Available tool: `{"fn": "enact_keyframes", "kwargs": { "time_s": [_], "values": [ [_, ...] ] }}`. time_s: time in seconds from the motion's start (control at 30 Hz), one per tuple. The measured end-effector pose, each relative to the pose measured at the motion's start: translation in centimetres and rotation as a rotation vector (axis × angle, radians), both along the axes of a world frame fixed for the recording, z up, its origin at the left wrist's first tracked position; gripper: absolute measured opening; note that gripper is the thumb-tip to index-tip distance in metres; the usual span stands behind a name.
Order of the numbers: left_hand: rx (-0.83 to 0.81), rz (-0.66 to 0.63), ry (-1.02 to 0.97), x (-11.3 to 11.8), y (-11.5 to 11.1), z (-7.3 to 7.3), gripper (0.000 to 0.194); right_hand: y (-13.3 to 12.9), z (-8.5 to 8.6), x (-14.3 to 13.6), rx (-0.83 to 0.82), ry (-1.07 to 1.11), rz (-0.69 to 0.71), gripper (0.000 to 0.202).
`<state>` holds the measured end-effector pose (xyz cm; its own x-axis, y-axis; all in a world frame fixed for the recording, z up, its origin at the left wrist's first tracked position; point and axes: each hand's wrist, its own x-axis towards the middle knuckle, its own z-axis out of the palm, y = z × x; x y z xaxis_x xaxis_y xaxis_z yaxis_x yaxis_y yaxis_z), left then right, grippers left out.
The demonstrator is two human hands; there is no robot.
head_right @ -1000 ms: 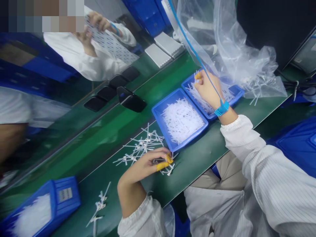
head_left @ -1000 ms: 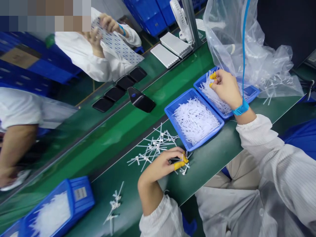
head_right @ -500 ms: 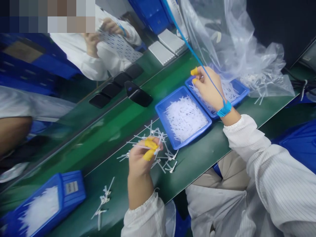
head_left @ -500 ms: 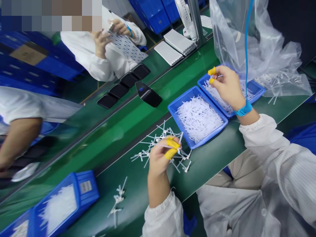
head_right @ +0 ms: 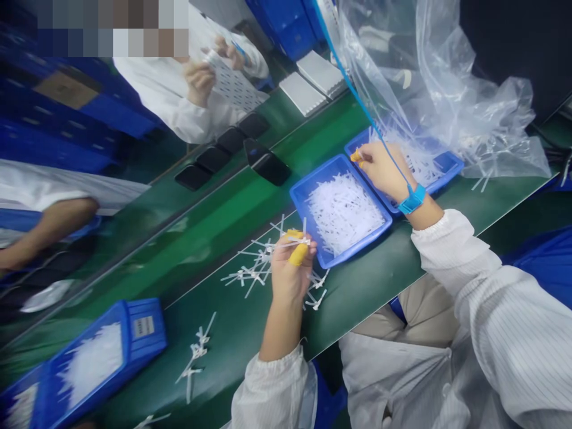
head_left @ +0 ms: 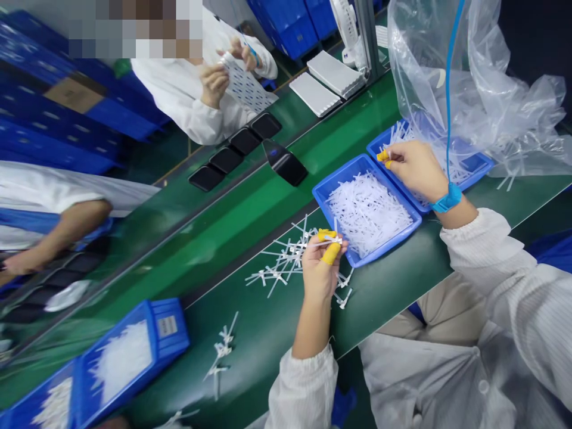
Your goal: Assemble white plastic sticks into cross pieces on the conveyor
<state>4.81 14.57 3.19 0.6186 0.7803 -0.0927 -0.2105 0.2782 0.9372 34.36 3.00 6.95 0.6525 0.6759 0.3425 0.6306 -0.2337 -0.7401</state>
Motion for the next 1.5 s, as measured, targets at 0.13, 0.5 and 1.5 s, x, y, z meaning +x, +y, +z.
{"fn": "enact_keyframes", "kwargs": {
  "time_s": [0.13, 0.5, 1.5],
  "values": [
    [-0.086, 0.072, 0.012, 0.4, -0.2, -0.1, 0.053, -0.1, 0.6, -0.2, 0.162, 0.039, -0.012, 0.014],
    [-0.152, 0.125, -0.025, 0.6, -0.5, -0.1, 0.051, 0.5, 2.1, -8.2, 0.300, 0.570, 0.556, 0.019],
    [-0.111, 0.108, -0.027, 1.0, -1.3, 0.6, 0.052, 0.2, 1.0, -12.7, 0.275, 0.751, 0.597, 0.011]
  ]
}}
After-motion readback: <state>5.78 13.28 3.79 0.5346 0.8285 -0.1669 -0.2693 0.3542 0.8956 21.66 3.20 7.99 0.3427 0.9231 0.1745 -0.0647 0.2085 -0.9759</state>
